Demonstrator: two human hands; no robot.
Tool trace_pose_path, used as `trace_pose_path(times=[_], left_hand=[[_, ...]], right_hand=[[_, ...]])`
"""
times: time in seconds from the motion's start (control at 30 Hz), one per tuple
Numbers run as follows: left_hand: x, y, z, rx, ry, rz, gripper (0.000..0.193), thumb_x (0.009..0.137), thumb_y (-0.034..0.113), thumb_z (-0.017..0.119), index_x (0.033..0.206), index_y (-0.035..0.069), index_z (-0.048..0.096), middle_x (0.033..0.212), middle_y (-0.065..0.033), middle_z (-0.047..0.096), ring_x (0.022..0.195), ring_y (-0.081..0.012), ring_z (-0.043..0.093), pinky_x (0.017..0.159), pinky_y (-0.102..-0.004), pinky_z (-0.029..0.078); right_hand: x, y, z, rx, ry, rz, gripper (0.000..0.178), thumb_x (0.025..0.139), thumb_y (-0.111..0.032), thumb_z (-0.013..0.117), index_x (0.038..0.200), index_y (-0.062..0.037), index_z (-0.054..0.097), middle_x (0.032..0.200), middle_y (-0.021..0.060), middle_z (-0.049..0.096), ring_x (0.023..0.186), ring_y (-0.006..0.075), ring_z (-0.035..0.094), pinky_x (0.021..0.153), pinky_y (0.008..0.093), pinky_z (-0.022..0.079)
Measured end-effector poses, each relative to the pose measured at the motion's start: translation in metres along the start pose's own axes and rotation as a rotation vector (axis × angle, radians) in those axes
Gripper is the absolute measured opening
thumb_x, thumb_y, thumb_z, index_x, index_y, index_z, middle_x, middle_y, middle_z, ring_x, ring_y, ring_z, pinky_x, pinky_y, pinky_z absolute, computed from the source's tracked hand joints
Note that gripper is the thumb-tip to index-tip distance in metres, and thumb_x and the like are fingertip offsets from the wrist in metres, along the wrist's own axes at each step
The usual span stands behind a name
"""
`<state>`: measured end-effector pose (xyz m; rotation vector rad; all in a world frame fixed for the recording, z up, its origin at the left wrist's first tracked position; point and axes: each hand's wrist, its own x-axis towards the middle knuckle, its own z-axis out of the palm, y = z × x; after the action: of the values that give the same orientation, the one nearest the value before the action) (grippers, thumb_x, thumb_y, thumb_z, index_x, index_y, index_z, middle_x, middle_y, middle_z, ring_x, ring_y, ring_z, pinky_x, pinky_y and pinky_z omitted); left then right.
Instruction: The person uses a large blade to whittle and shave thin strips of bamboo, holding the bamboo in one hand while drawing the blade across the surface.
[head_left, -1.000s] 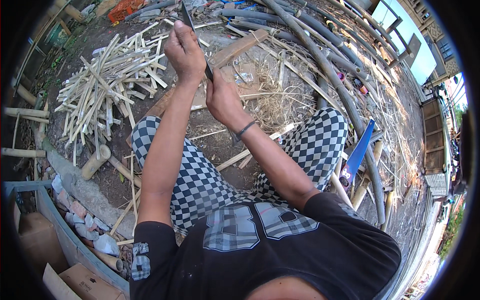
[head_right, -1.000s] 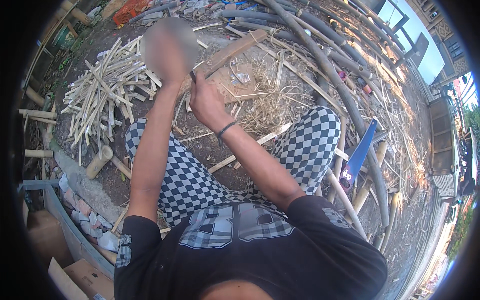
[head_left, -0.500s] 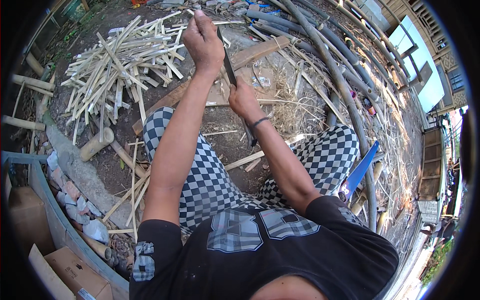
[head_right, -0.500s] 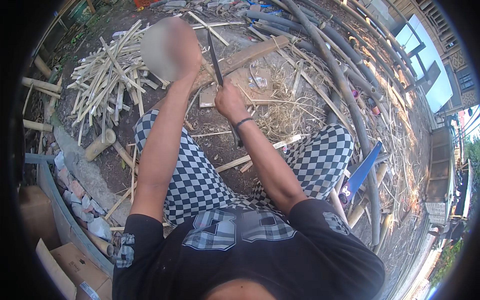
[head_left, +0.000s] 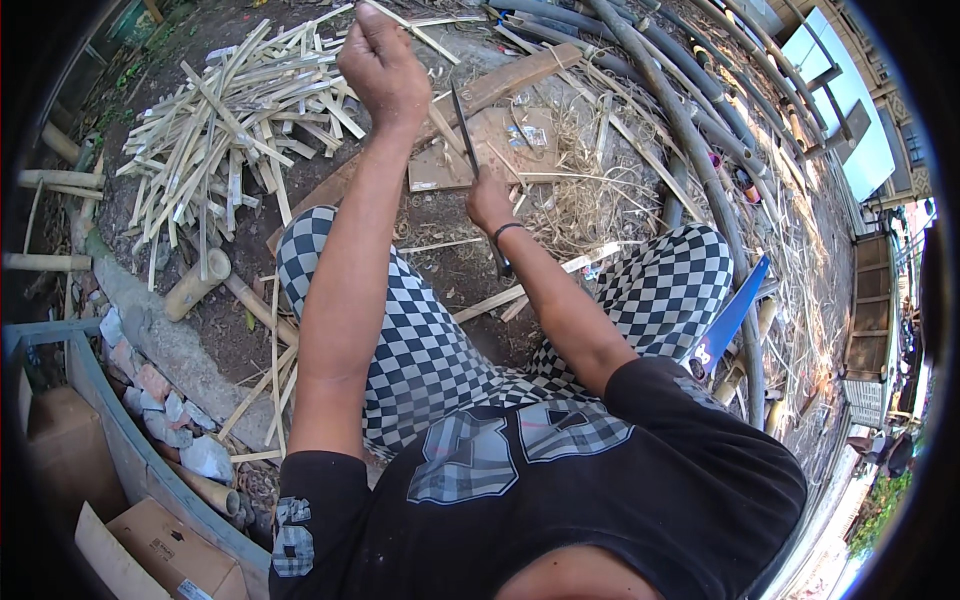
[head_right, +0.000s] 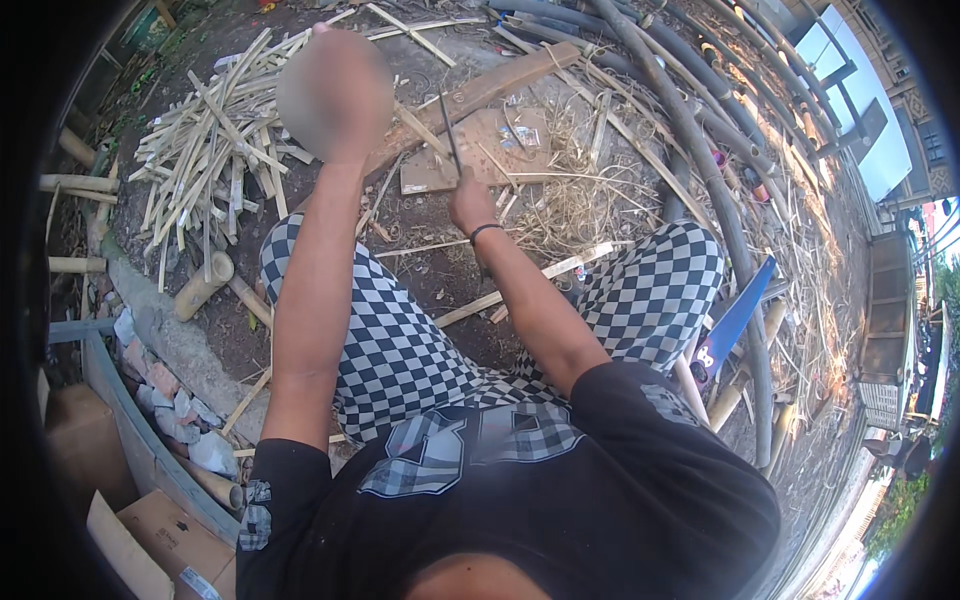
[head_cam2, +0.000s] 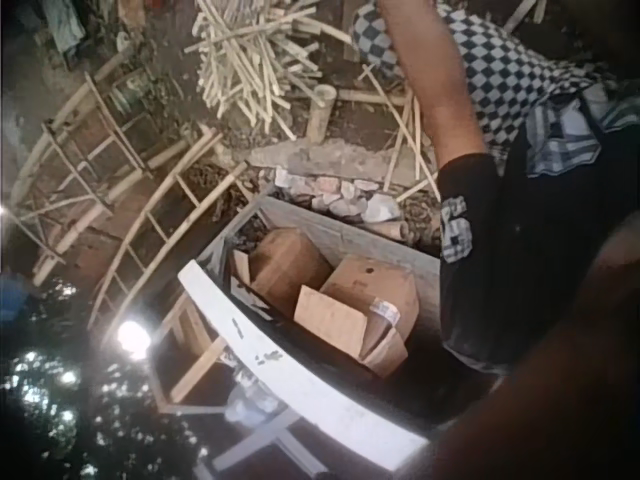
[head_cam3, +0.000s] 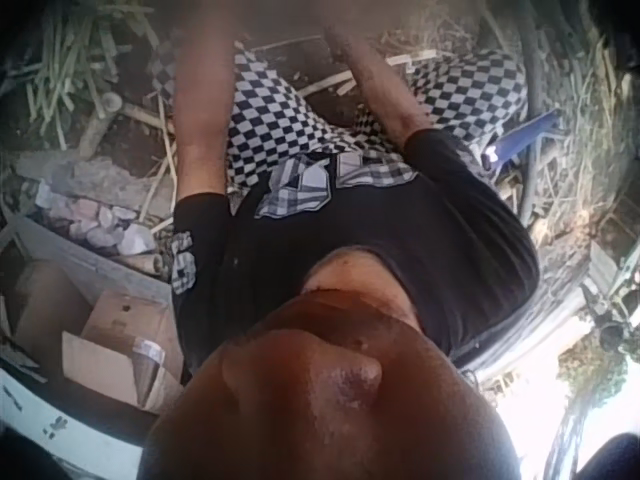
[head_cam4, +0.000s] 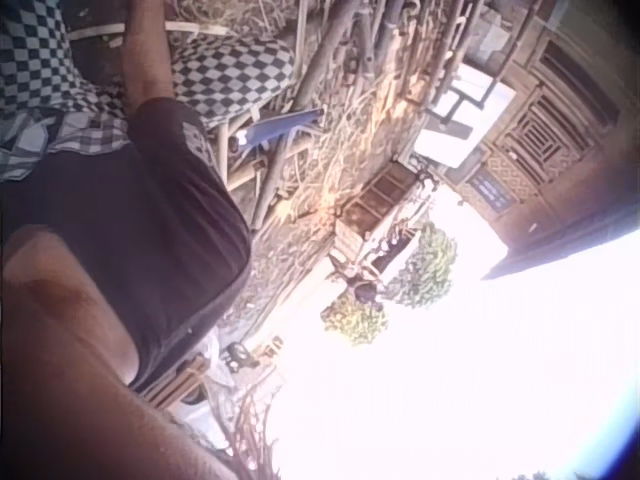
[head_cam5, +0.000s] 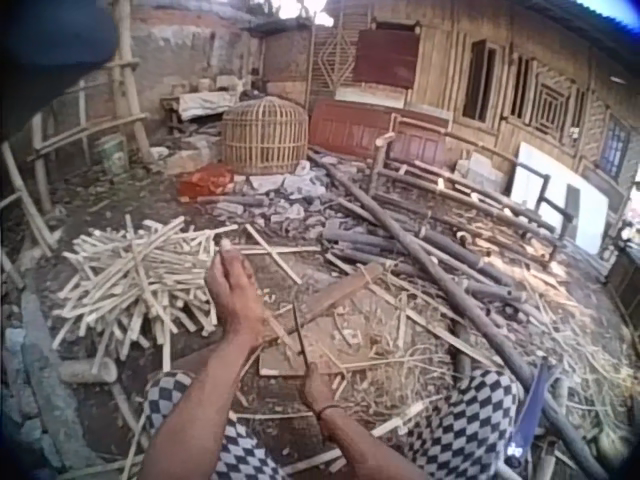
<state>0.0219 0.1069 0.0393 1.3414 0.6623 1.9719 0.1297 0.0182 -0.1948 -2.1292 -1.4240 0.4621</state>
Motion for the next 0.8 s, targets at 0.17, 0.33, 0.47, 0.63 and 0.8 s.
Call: trace_pose_path(times=[0.17,0.33,0.47,0.63,0.8], left_hand=[[-0.011,-0.004,-0.005,-0.101,-0.026,-0.088,0.047,0.108,0.037,0.040,0.071,0.009,0.041,0.055,0.0059,0.034,0.048,-0.0041,0.031,0.043,-0.0239,0.025],[0.000,0.006,-0.016,-0.023,-0.026,-0.081,0.048,0.108,0.040,0.038,0.071,0.009,0.040,0.056,0.0037,0.034,0.048,-0.0067,0.030,0.044,-0.0254,0.027],[0.005,-0.010,-0.015,-0.024,0.049,-0.162,0.048,0.108,0.039,0.037,0.070,0.010,0.035,0.056,0.0040,0.031,0.048,-0.0072,0.027,0.044,-0.0263,0.025],[0.003,0.004,-0.025,0.024,0.038,-0.124,0.047,0.108,0.039,0.037,0.070,0.010,0.035,0.056,0.0042,0.030,0.048,-0.0072,0.026,0.043,-0.0262,0.023],[-0.006,0.010,-0.004,0.039,0.032,-0.097,0.048,0.107,0.039,0.038,0.069,0.011,0.034,0.056,0.0038,0.030,0.047,-0.0071,0.026,0.043,-0.0261,0.023]], right_hand=[[0.011,-0.001,-0.004,0.016,-0.156,0.063,0.028,0.091,-0.008,0.048,0.117,0.0001,0.051,0.099,0.0333,0.066,0.099,0.0486,0.065,0.083,0.0549,0.052],[-0.027,-0.021,0.002,0.163,-0.041,0.002,0.030,0.094,-0.012,0.047,0.123,-0.0074,0.045,0.095,0.0296,0.068,0.092,0.0479,0.067,0.078,0.0573,0.052],[-0.014,0.041,0.023,0.014,-0.159,0.187,0.035,0.093,-0.012,0.048,0.127,-0.0023,0.044,0.099,0.0302,0.068,0.097,0.0460,0.067,0.082,0.0552,0.053],[-0.030,-0.067,-0.043,0.117,-0.165,0.048,0.029,0.091,-0.009,0.049,0.119,0.0012,0.048,0.099,0.0306,0.068,0.094,0.0463,0.067,0.080,0.0541,0.054],[-0.041,-0.037,-0.010,0.305,-0.046,-0.046,0.025,0.091,-0.007,0.046,0.115,0.0014,0.047,0.094,0.0331,0.066,0.096,0.0505,0.064,0.082,0.0577,0.051]])
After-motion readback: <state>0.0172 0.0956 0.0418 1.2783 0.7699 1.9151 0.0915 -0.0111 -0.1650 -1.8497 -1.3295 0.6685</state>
